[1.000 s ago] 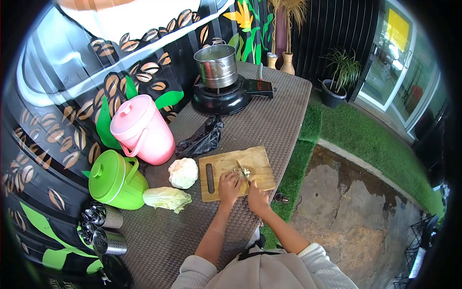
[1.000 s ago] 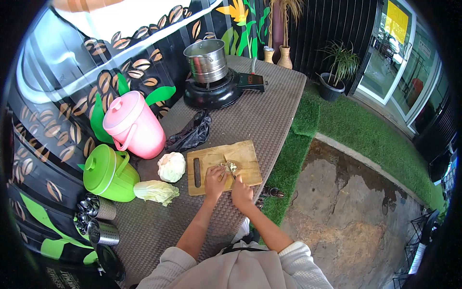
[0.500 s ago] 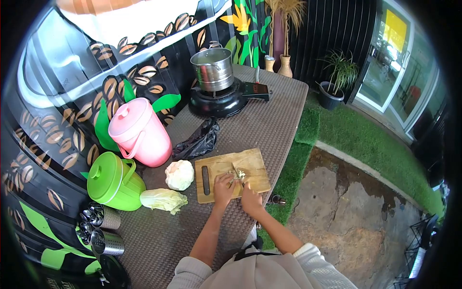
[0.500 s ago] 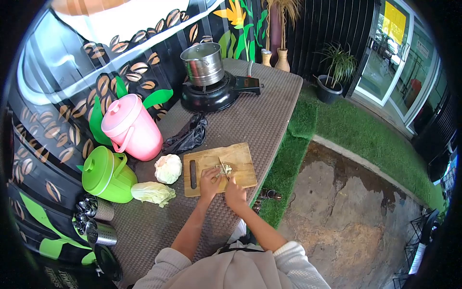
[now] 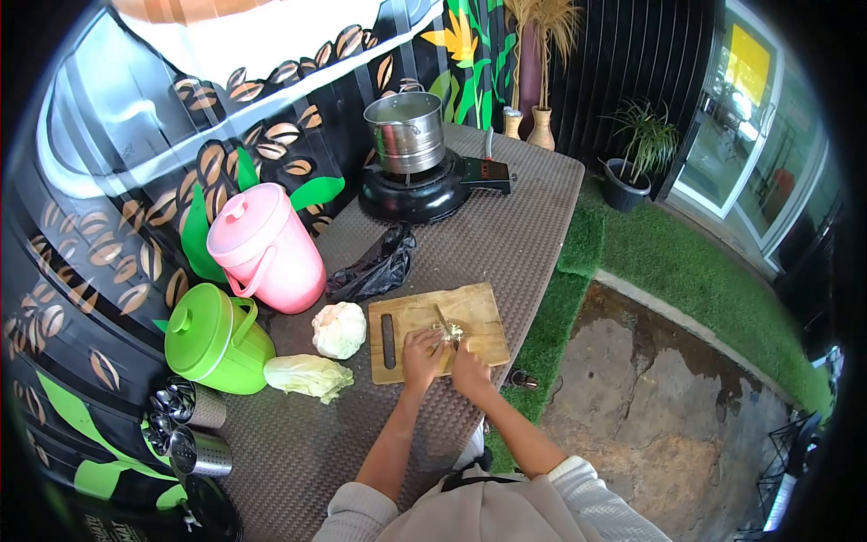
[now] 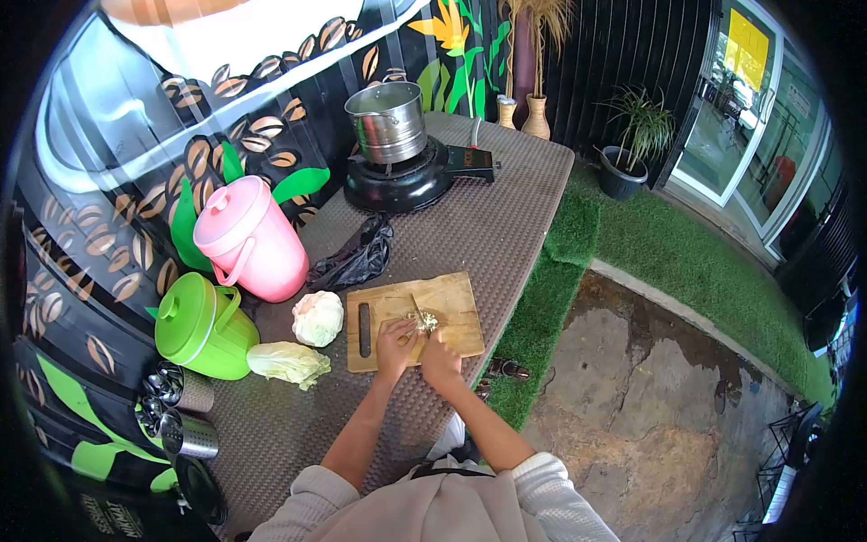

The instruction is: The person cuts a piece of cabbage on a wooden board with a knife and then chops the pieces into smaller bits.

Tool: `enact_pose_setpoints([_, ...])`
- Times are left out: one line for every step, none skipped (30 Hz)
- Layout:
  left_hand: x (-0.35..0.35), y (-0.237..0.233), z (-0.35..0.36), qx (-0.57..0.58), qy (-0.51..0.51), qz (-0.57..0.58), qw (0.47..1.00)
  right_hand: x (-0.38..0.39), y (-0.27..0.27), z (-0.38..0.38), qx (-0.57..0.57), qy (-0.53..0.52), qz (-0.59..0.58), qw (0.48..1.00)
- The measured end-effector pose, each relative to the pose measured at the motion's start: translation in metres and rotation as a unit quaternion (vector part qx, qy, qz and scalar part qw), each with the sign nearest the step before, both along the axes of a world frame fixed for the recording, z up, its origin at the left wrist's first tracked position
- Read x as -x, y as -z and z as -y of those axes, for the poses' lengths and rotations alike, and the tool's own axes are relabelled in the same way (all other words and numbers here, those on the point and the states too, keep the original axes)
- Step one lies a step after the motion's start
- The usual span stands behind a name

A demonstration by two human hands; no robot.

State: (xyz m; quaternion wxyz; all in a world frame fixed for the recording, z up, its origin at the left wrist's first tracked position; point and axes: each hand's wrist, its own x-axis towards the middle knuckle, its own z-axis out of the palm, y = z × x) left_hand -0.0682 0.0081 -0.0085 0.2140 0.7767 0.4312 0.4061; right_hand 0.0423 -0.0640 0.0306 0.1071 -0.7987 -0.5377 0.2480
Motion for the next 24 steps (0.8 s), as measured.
enact_pose_setpoints([0.000,-0.001,0.000,0.004,-0.003,-0.005,1.000,-0.003,-0.006,-0.003,-0.018,-0.025,0.014,0.999])
enact_pose_setpoints([0.000,-0.002,-0.001,0.003,-0.003,-0.005,1.000,-0.006,-0.011,-0.003,-0.020,-0.025,0.014,0.999])
enact_pose_setpoints([-0.001,-0.002,0.000,0.003,-0.001,0.000,1.000,-0.010,-0.015,-0.002,-0.008,-0.021,-0.014,1.000])
enact_pose_setpoints([-0.001,-0.003,0.000,0.004,0.000,0.006,1.000,-0.012,-0.018,-0.001,0.004,-0.018,-0.041,0.999])
enact_pose_setpoints([-0.001,-0.004,-0.001,0.004,-0.001,0.007,1.000,-0.011,-0.018,0.003,0.004,-0.018,-0.040,0.999])
enact_pose_setpoints([0.000,-0.002,-0.001,0.004,-0.002,0.002,1.000,-0.008,-0.014,0.012,0.015,-0.010,-0.036,0.999])
enact_pose_setpoints([0.000,-0.001,-0.001,0.004,-0.003,-0.004,1.000,-0.005,-0.010,0.019,0.026,-0.001,-0.032,0.999])
enact_pose_setpoints([-0.001,0.001,-0.002,0.005,-0.004,-0.002,1.000,-0.001,-0.006,0.021,0.027,-0.002,-0.031,0.999])
enact_pose_setpoints([-0.001,0.003,-0.003,0.005,-0.004,0.007,1.000,0.005,-0.004,0.021,0.002,0.025,-0.037,0.999])
enact_pose_setpoints([-0.001,0.005,-0.004,0.005,-0.004,0.016,1.000,0.008,-0.001,0.021,-0.024,0.052,-0.044,0.997])
enact_pose_setpoints([-0.001,0.006,-0.004,0.005,-0.004,0.016,1.000,0.005,0.000,0.016,-0.024,0.052,-0.044,0.997])
enact_pose_setpoints([-0.001,0.007,-0.004,0.009,-0.006,0.017,1.000,-0.001,-0.005,0.007,-0.018,0.038,-0.060,0.997])
enact_pose_setpoints([-0.001,0.006,-0.003,0.012,-0.008,0.017,1.000,-0.005,-0.008,0.000,-0.013,0.025,-0.077,0.997])
enact_pose_setpoints([-0.001,0.006,-0.002,0.011,-0.007,0.017,1.000,-0.010,-0.009,-0.004,-0.013,0.025,-0.078,0.997])
enact_pose_setpoints([-0.001,0.003,-0.001,0.009,-0.003,0.016,1.000,-0.017,-0.010,-0.008,0.003,0.003,-0.076,0.997])
enact_pose_setpoints([-0.001,0.000,-0.001,0.006,0.000,0.017,1.000,-0.021,-0.011,-0.011,0.018,-0.021,-0.073,0.997])
enact_pose_setpoints([-0.002,-0.002,-0.001,0.005,-0.001,0.018,1.000,-0.022,-0.010,-0.008,0.017,-0.021,-0.072,0.997])
enact_pose_setpoints([-0.002,-0.004,-0.001,0.013,-0.004,0.019,1.000,-0.019,-0.008,0.000,0.014,-0.024,-0.059,0.998])
enact_pose_setpoints([-0.001,-0.003,-0.001,0.022,-0.006,0.020,1.000,-0.015,-0.008,0.008,0.012,-0.027,-0.046,0.999])
enact_pose_setpoints([-0.001,-0.003,-0.001,0.022,-0.008,0.022,0.999,-0.007,-0.007,0.018,0.012,-0.029,-0.044,0.999])
enact_pose_setpoints([0.000,-0.002,-0.001,0.014,-0.005,0.026,1.000,0.004,-0.009,0.027,0.005,0.005,-0.042,0.999])
enact_pose_setpoints([0.000,-0.001,-0.002,0.005,-0.001,0.031,1.000,0.011,-0.011,0.030,-0.003,0.039,-0.040,0.998])
enact_pose_setpoints([0.000,-0.001,-0.003,0.004,-0.003,0.032,0.999,0.012,-0.012,0.028,-0.004,0.037,-0.038,0.999])
enact_pose_setpoints([0.001,0.000,-0.003,0.001,0.002,0.033,0.999,0.014,-0.012,0.027,0.000,0.035,-0.038,0.999])
